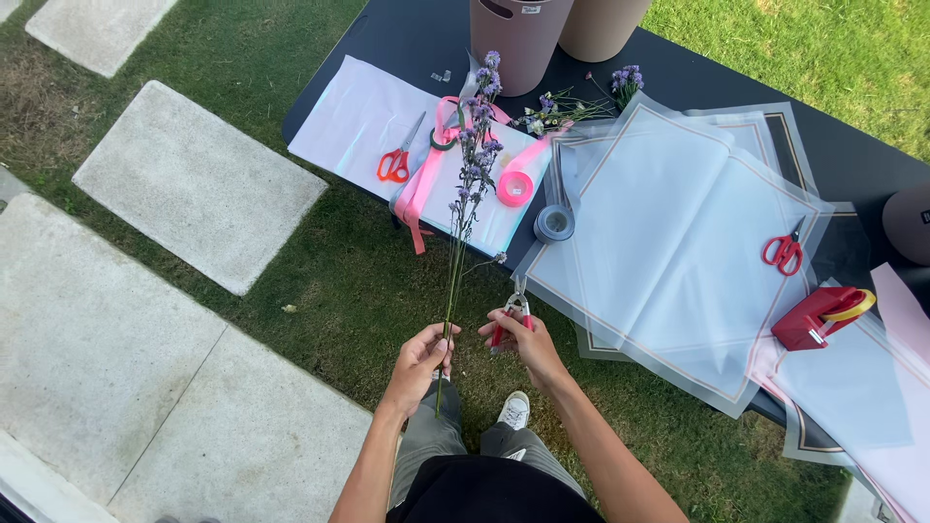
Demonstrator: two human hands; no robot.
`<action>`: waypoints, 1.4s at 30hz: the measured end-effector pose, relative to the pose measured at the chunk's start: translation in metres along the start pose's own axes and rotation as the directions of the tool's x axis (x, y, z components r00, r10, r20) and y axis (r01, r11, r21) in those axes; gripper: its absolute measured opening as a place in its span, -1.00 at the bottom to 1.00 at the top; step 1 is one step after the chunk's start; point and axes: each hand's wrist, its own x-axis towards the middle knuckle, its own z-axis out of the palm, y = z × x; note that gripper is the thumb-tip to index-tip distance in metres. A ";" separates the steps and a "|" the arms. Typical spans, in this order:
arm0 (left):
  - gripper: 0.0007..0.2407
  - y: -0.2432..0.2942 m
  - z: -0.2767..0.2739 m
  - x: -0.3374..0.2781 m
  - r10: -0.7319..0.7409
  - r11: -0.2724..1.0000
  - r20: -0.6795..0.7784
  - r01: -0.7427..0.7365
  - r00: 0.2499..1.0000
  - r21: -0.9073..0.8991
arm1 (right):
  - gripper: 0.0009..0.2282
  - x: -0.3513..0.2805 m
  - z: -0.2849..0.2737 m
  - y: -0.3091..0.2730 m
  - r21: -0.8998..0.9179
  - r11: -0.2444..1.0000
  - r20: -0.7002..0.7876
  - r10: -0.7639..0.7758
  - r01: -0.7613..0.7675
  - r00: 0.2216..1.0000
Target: The person picks up a stem of purple flowers from a bucket and places it on a table. They use shears to trim the stem and then gather the stems together by hand.
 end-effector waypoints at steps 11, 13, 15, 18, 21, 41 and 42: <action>-0.72 -0.011 -0.011 0.013 -0.103 0.991 0.096 0.095 0.990 0.090 | -0.63 0.042 -0.006 -0.025 0.511 0.859 0.062 -0.002 -0.030 0.998; -0.76 -0.003 -0.013 0.011 -0.165 0.981 0.110 0.152 0.980 0.118 | -0.60 0.034 0.000 -0.042 0.529 0.846 0.025 0.061 -0.065 0.998; -0.75 -0.007 -0.013 0.013 -0.151 0.981 0.085 0.139 0.985 0.135 | -0.63 0.031 0.002 -0.044 0.522 0.852 -0.006 0.046 -0.036 0.999; -0.69 0.004 -0.006 0.014 -0.114 0.980 0.036 0.106 0.993 0.166 | -0.65 0.026 0.010 -0.051 0.489 0.872 -0.055 0.024 0.006 0.998; -0.52 0.036 0.011 0.009 -0.086 0.970 0.004 0.083 0.996 0.229 | -0.67 0.024 0.016 -0.055 0.448 0.893 -0.075 -0.001 0.034 0.997; -0.46 0.056 -0.003 0.070 0.342 0.785 0.109 -0.348 0.933 0.513 | -0.51 0.078 0.016 -0.043 0.203 0.972 -0.023 -0.118 0.120 0.993; -0.46 0.060 -0.005 0.073 0.329 0.785 0.114 -0.339 0.937 0.519 | -0.45 0.074 0.018 -0.044 0.119 0.987 -0.011 -0.107 0.107 0.994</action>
